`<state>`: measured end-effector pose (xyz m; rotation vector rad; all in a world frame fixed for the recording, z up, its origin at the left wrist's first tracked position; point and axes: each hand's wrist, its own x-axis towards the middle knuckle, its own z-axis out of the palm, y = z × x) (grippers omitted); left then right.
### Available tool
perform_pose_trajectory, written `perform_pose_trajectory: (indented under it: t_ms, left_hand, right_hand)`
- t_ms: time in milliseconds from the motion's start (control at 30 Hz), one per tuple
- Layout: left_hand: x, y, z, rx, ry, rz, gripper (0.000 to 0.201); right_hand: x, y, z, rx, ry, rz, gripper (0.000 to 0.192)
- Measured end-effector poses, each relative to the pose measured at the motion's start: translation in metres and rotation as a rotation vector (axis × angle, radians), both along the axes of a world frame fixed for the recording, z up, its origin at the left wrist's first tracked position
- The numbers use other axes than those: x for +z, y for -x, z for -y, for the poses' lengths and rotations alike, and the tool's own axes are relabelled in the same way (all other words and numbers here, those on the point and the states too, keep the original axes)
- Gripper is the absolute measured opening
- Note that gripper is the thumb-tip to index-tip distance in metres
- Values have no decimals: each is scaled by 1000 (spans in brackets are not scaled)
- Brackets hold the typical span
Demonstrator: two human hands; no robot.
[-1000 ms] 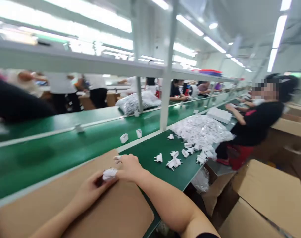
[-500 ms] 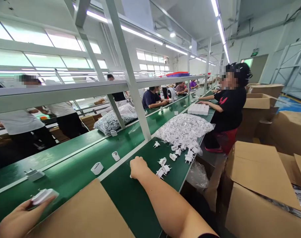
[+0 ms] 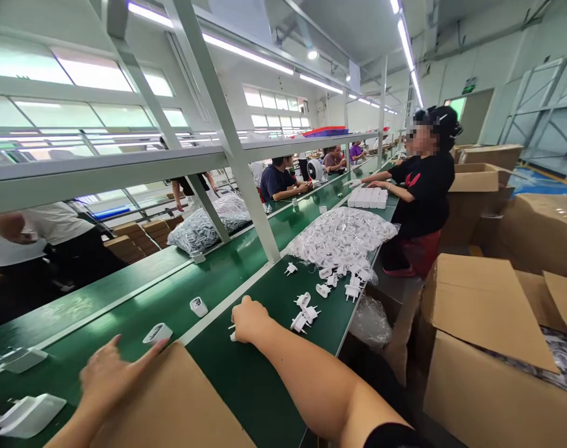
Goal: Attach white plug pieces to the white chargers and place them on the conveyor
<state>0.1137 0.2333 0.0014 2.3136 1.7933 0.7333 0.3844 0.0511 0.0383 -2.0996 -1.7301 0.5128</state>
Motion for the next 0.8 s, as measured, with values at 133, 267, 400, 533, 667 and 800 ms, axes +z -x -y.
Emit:
perform_pose_trajectory:
  t_ms: [133,267,400,533,667,800]
  left_hand:
    - [-8,-27,-5,22,128,-66,94]
    - [-8,-27,-12,42,84,-25,66]
    - [7,-21,28,-102,-59,129,58]
    - [18,-16,108,-361,-15,260,48]
    - [14,-13,166,-462,51,307,37]
    - [-1,-9,184,-415,100,429,45]
  right_hand:
    - [-6,3,-2,-36,-114,-132,35]
    - [-9,1,-12,-96,-249,-327,20]
    - [-11,1,-24,-117,-309,-597,25]
    - [-12,8,-28,-20,-223,-849,51]
    - [-6,19,-24,115,-74,-1000,58]
    - [6,35,-11,124,-5,-1093,57]
